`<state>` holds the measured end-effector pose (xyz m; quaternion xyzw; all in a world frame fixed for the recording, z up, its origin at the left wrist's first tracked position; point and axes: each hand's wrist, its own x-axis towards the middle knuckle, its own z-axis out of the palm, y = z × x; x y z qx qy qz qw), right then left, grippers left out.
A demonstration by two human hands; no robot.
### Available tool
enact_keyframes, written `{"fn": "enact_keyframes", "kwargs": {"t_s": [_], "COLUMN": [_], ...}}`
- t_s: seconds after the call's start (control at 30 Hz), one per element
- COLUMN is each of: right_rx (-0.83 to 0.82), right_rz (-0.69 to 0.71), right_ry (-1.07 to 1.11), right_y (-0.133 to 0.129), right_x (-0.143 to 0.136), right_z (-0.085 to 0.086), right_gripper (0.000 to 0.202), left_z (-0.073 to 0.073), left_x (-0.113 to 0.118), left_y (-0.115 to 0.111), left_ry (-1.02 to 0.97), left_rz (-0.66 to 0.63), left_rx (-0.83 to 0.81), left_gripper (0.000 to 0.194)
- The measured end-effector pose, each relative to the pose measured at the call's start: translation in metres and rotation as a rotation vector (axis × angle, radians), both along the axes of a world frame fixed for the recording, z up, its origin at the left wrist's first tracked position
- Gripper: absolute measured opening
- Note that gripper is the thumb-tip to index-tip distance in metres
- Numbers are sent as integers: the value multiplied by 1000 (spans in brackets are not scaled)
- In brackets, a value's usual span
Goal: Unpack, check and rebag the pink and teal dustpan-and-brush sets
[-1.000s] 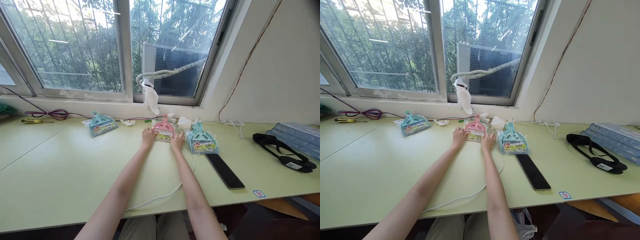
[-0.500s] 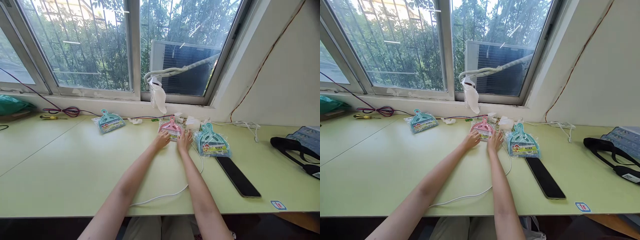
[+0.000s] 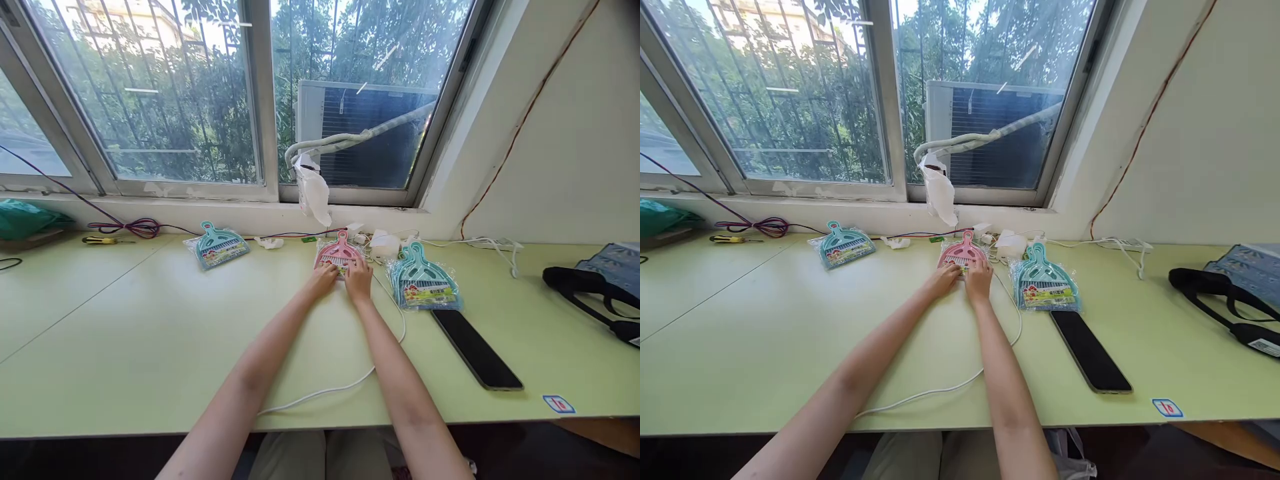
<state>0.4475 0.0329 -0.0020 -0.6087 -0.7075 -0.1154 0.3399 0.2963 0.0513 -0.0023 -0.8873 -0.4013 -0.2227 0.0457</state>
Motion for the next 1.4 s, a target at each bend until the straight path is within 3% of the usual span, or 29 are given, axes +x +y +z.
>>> {"fn": "enact_keyframes", "kwargs": {"t_s": [0.13, 0.43, 0.67, 0.97, 1.1, 1.27, 1.4], "right_rx": [2, 158, 125, 176, 162, 129, 116], "right_rz": [106, 114, 140, 201, 223, 232, 237], "right_ry": [-141, -167, -158, -133, -130, -156, -177], "right_y": [3, 10, 8, 6, 3, 3, 5], "right_x": [-4, 0, 0, 5, 6, 5, 5], "right_z": [-2, -9, -8, -10, -8, -9, -11], "right_gripper": [35, 24, 23, 22, 22, 24, 23], "left_z": [-5, -14, -18, -8, -9, -8, -4], "left_x": [-1, -2, -3, -27, -72, -175, -253], "left_y": [8, 11, 14, -22, -31, -38, -38], "left_ry": [-80, -211, -279, -338, -390, -502, -694], "left_rz": [-20, -81, -88, -12, 68, 327, 642], "left_rx": [-13, 172, 187, 238, 239, 254, 326], "left_gripper": [33, 33, 32, 29, 34, 33, 33]}}
